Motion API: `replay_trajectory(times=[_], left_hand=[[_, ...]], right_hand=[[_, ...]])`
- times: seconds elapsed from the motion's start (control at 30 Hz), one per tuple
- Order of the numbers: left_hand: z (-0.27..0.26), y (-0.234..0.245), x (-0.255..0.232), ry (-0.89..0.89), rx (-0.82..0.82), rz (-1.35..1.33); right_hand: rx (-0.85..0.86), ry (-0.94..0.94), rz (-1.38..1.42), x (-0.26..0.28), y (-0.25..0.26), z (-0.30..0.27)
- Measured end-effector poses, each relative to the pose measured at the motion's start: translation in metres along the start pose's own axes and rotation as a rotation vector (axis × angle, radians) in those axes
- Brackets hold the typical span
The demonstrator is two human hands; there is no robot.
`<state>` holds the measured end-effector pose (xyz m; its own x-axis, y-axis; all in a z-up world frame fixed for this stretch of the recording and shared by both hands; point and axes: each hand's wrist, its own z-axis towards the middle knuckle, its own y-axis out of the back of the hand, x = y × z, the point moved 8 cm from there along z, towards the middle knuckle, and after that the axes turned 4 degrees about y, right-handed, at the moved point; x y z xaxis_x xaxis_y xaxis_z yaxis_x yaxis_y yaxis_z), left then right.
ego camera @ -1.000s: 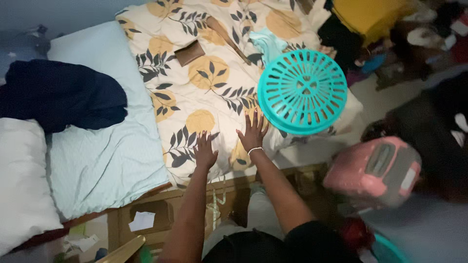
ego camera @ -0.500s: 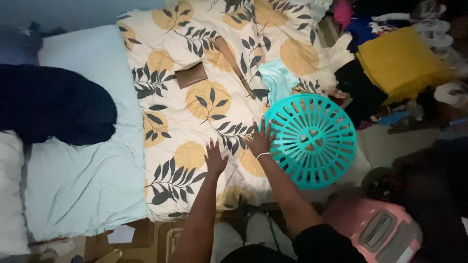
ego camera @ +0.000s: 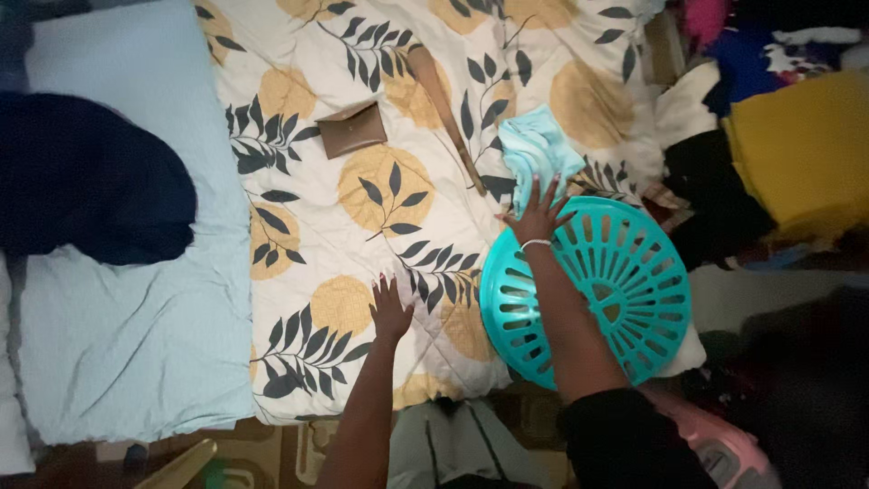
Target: The person picks up clothing items and a pillow from a bed, puts some clothes into a basket, and places other items back on the bed before picking up a wallet.
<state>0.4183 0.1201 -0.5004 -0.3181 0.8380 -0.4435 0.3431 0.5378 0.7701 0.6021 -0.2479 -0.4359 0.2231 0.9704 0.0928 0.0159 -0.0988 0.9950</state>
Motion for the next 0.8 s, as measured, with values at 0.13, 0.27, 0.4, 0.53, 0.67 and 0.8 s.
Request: replay_trajectory(times=[0.13,0.27,0.4,0.53,0.67,0.8], left_hand=[[0.015,-0.003,0.008,-0.081,-0.110,-0.029],[0.039,-0.017,0.017,-0.016,-0.054,-0.048],[0.049,-0.021,0.028,-0.027,-0.106,-0.053],[0.047,-0.025,0.031,-0.044,-0.148,-0.128],[0.037,-0.016,0.024,-0.103,-0.237,-0.204],[0.037,-0.003,0.007,-0.119,-0.238,-0.211]], right_hand=[[0.141,-0.119,0.099,-0.018,-0.025,0.048],[0.162,-0.147,0.153,-0.024,-0.039,0.087],[0.207,-0.112,0.096,-0.029,-0.063,0.114],[0.111,0.061,0.092,-0.040,-0.069,0.132],[-0.136,0.206,0.373,-0.040,-0.048,0.128],[-0.283,0.141,0.562,-0.045,0.001,0.143]])
